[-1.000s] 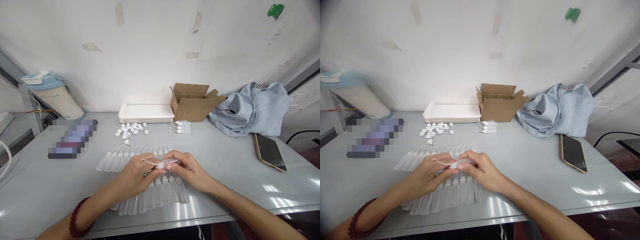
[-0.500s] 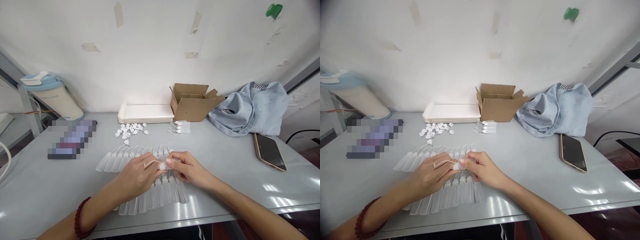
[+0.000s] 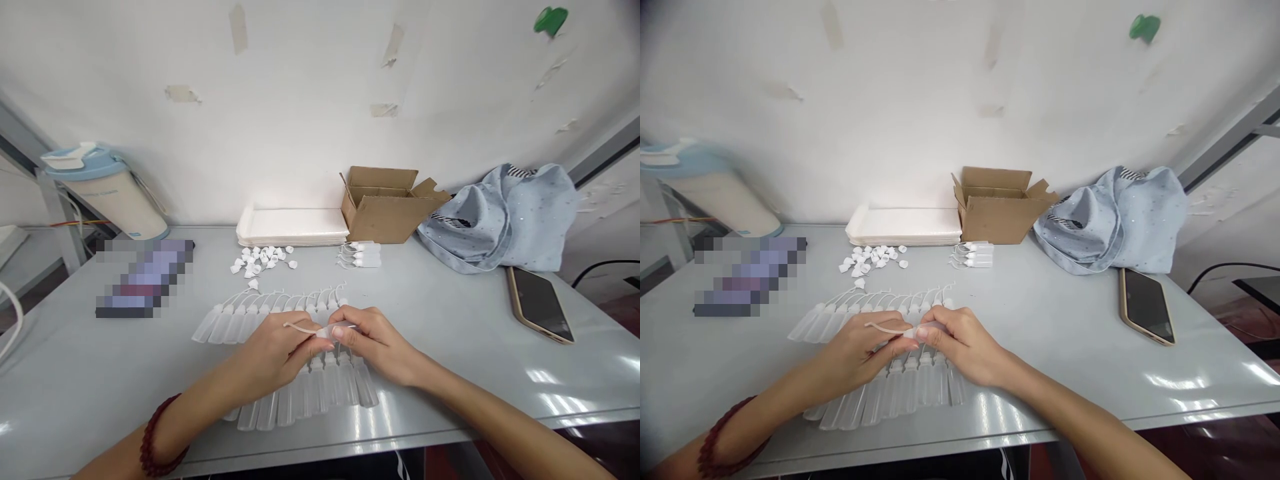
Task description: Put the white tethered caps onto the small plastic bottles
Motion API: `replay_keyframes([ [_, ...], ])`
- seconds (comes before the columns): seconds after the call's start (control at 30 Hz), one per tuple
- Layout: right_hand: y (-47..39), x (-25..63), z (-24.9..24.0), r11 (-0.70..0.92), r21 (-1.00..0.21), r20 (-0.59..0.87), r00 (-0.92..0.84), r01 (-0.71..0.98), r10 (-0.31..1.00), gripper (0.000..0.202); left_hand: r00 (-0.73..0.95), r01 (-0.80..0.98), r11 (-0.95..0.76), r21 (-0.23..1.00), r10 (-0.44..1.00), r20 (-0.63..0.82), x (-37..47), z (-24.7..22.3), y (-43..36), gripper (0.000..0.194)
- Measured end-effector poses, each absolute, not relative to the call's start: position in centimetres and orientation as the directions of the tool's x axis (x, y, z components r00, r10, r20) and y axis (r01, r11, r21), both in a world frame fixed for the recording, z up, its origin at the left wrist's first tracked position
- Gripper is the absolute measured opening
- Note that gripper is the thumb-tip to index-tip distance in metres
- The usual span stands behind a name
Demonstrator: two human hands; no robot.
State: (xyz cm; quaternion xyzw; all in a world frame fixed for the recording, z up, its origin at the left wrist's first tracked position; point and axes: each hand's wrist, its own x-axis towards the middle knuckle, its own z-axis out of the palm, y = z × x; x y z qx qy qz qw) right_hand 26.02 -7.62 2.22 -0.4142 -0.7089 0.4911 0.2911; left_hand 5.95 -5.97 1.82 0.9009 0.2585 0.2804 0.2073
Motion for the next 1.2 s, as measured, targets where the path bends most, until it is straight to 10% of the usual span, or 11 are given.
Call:
replay_keyframes([
  [0.63, -7.3, 25.6, 1.3, -0.275, -0.959, -0.279, -0.439, 0.074, 0.854, 0.044, 0.755, 0.392, -0.919, 0.04, 0.346, 0.557, 6.0, 1.0, -6.6, 0.023],
  [0.97, -6.1, 26.3, 1.8, -0.205, -0.979, -0.194, -0.353, 0.005, 0.915, 0.047, 0.684, 0.488, -0.825, 0.286, 0.565, 0.462, 4.9, 0.8, -4.6, 0.023],
  [1.2, -3.5, 29.2, 1.6, 0.087, -0.929, 0.093, 0.0, 0.358, 0.996, 0.028, 0.398, 0.801, -0.552, 0.231, 0.78, 0.484, 1.3, 1.7, -1.6, 0.023],
])
